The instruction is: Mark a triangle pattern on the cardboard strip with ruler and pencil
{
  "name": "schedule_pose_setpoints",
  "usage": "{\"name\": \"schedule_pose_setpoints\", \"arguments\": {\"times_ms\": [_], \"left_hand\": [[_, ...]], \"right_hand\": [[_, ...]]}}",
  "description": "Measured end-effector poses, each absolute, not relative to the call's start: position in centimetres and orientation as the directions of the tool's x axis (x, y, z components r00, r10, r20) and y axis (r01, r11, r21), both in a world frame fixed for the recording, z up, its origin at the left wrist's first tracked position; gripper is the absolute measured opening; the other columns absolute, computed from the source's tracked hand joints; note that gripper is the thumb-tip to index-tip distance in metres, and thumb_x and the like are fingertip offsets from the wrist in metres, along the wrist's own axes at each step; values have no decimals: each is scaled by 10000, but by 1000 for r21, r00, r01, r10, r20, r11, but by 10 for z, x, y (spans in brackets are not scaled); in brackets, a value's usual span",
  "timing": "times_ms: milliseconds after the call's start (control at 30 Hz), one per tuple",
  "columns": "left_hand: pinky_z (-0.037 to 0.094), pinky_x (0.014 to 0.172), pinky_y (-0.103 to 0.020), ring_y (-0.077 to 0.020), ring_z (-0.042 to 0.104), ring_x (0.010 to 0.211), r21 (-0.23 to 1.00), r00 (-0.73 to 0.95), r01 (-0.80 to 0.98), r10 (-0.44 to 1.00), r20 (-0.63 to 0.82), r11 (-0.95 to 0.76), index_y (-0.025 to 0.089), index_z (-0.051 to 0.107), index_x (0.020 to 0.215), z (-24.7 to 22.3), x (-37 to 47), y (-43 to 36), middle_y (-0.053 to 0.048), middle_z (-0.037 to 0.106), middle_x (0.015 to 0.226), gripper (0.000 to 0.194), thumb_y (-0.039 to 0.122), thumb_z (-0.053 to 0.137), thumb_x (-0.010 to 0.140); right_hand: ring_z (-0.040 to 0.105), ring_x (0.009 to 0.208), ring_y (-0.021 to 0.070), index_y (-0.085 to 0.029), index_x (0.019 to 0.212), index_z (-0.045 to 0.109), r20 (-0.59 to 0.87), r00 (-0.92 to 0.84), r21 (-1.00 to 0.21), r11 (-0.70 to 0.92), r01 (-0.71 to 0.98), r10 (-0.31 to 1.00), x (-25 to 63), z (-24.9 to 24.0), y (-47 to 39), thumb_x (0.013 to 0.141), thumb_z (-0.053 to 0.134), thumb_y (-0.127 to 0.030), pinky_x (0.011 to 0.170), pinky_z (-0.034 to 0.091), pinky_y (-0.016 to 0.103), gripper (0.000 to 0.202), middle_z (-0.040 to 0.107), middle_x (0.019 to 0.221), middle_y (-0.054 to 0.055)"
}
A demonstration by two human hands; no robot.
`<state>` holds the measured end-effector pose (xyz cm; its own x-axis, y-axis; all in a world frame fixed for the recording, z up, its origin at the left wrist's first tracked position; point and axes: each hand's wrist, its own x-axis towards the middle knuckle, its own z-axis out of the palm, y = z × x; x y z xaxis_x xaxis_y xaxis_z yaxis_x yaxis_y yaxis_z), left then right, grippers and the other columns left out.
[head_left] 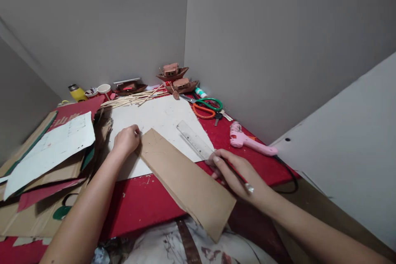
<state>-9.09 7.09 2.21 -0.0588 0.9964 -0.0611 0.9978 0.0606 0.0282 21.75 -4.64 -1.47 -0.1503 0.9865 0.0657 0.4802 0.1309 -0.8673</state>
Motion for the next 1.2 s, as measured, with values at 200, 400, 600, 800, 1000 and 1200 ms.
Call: {"name": "schedule_pose_setpoints", "arguments": {"times_ms": [200,400,600,800,1000,1200], "left_hand": [[490,770,-377,-296,679,948,-82,-71,994,997,27,73,207,599,1169,17,-77,52,-148,696,1081,322,171,361,954],[493,756,-358,-285,680,935,-165,-48,985,998,48,55,177,572,1170,16,-70,45,-151,686,1041,340,111,334,936],[495,785,-349,-268,643,1024,-195,-26,980,998,62,38,150,571,1153,15,-68,43,-147,667,1054,308,108,332,964],[503,793,-365,-235,657,956,-208,-31,977,998,48,40,145,560,1176,15,-70,43,-105,672,1042,259,174,377,994],[490,767,-351,-287,678,966,-207,-31,978,999,45,40,168,545,1180,15,-72,45,-156,697,1040,328,123,317,948],[491,733,-384,-329,700,908,-153,-34,988,999,9,35,168,560,1172,17,-70,41,-173,728,961,328,178,326,943]], "right_hand": [[595,585,187,-253,795,479,142,-62,-786,151,599,988,199,-15,-68,978,366,-391,572,427,301,255,621,669,18],[506,553,167,-256,751,430,164,-151,-788,222,574,975,196,-10,-65,980,365,-385,554,377,294,270,529,621,-12],[530,625,173,-243,816,480,108,-310,-844,252,473,945,200,-4,-56,998,348,-470,609,444,298,319,563,702,12],[622,870,225,-241,916,607,-31,-336,-930,96,355,941,206,-5,-58,929,478,-585,747,523,313,367,652,874,35],[487,696,153,-203,832,533,-28,-497,-881,213,422,867,206,13,-43,966,420,-526,630,414,255,368,503,730,-8],[444,632,138,-201,771,512,-27,-456,-814,245,526,889,227,16,-18,935,458,-527,570,358,253,369,476,688,-23]]}}
